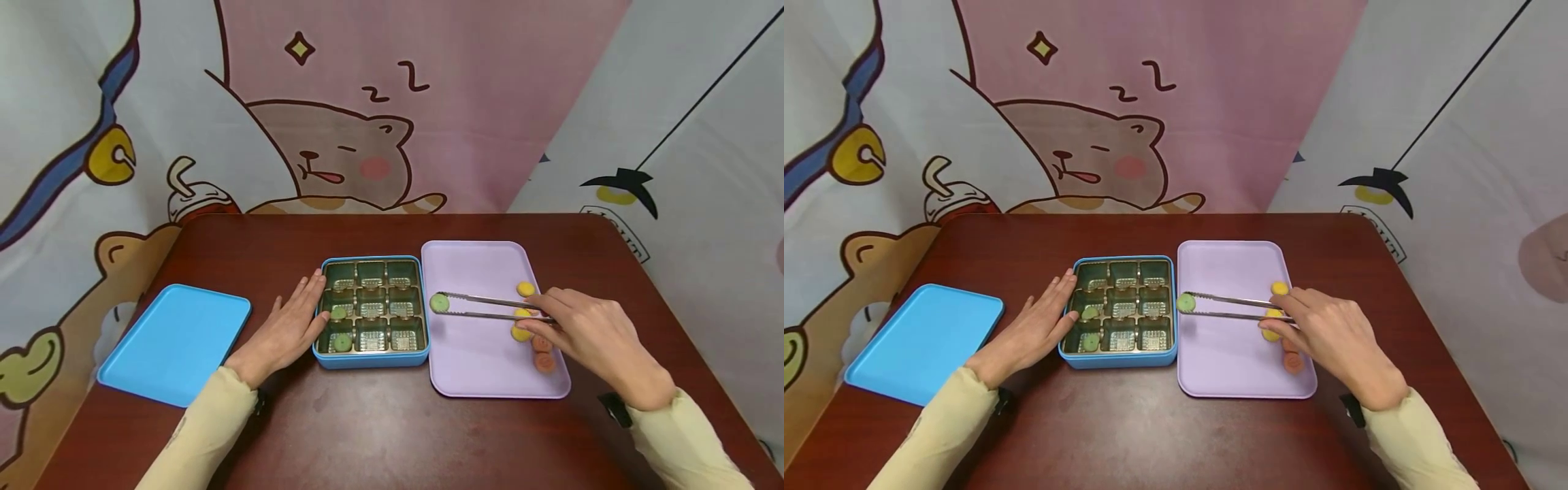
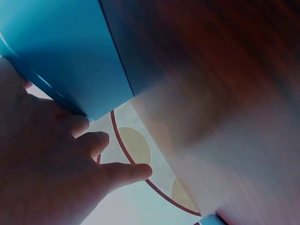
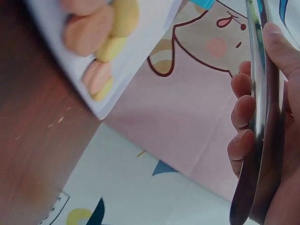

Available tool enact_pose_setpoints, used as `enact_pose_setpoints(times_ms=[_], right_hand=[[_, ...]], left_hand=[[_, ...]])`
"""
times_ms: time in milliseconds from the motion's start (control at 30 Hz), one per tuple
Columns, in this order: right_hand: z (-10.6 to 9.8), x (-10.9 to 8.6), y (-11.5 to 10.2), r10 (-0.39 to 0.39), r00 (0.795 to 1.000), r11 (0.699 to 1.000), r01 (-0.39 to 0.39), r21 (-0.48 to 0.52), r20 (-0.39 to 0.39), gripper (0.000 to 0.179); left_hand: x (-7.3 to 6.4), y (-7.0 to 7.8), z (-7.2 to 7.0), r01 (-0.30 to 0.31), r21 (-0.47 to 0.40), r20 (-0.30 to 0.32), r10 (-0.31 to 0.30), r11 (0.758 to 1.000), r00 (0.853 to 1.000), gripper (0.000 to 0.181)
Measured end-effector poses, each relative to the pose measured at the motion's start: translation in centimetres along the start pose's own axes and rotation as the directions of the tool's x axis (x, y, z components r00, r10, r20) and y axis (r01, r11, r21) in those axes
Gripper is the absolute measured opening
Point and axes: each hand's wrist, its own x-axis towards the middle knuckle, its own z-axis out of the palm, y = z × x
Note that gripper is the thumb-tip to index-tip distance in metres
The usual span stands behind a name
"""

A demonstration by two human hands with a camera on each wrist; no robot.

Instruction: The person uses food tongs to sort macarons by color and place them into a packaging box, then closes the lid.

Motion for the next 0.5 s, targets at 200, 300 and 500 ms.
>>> enact_pose_setpoints(times_ms=[200, 300, 500], right_hand=[[0.3, 2.2, -0.7, -0.026, 1.0, 1.0, 0.026, 0.014, 0.002, 0.073], [0.4, 3.2, -1.0, -0.029, 0.999, 0.999, 0.029, 0.024, 0.022, 0.072], [0.8, 4.9, -1.7, -0.052, 0.999, 0.998, 0.052, 0.031, -0.001, 0.07]], left_hand=[[0.0, 0.0, 0.0, 0.001, -0.005, 0.005, -0.001, 1.0, 1.0, 0.072], [0.0, 0.0, 0.0, 0.001, 0.002, 0.003, -0.001, 1.0, 1.0, 0.071], [-0.1, 0.1, 0.0, -0.011, 0.023, -0.016, 0.012, 1.0, 1.0, 0.072]])
